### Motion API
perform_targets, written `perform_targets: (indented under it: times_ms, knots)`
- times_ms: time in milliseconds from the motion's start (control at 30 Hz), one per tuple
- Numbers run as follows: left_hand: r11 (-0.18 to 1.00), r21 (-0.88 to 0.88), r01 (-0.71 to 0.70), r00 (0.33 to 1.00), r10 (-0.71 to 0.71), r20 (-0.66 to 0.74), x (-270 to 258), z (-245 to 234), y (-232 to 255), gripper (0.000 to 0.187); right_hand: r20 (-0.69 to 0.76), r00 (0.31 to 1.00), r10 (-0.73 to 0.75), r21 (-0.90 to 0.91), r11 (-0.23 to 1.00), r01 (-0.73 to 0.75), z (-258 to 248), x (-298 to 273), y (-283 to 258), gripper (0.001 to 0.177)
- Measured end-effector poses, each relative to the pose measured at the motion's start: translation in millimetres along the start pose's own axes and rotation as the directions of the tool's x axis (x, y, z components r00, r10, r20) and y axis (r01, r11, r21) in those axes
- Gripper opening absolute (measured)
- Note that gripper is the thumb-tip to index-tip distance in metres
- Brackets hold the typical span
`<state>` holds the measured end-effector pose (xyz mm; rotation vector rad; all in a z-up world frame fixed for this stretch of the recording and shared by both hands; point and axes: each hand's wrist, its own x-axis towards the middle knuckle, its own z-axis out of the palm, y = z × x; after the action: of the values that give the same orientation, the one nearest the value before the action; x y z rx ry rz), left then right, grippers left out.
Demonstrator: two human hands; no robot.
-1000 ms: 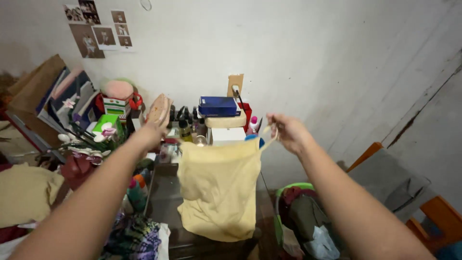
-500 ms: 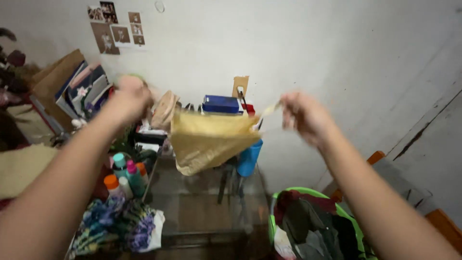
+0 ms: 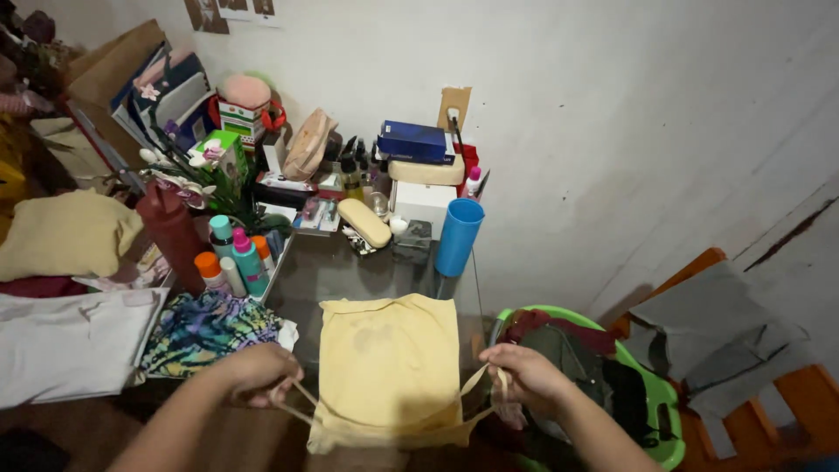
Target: Fold a white t-shirt, a yellow tank top, and a pair of dark green pants on a table.
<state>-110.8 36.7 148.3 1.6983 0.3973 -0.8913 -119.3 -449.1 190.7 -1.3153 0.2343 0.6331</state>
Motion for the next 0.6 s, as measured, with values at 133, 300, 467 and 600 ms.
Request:
perform_targets:
  times_ms: [133, 300, 467, 600]
  knots:
    - [0.977, 0.017, -0.21, 0.976, 0.211, -0.059, 57.5, -10.2, 14.0, 0.023, -0.018, 0.999, -0.049, 0.103, 0.993, 0.05, -14.1, 51.5, -3.4, 0.02]
    - [0.716, -0.204, -0.668, 0.702, 0.515, -0.491, 147.6, -43.6, 61.3, 0.028, -0.049, 0.95, -0.307, 0.121, 0.943, 0.311, -9.0, 107.9, -49.5, 0.019]
    - [0.758, 0.621, -0.198, 0.601, 0.595, -0.534, 102.7, -7.5, 110.2, 0.051, -0.229, 0.853, -0.468, -0.654, 0.723, 0.221, -14.6, 171.2, -39.6, 0.023]
    - [0.588, 0.796, 0.143, 0.778, 0.43, -0.458, 123.9, 11.2, 94.6, 0.05, -0.051, 0.853, -0.52, -0.997, -0.02, -0.072, -63.3, 258.0, 35.6, 0.029]
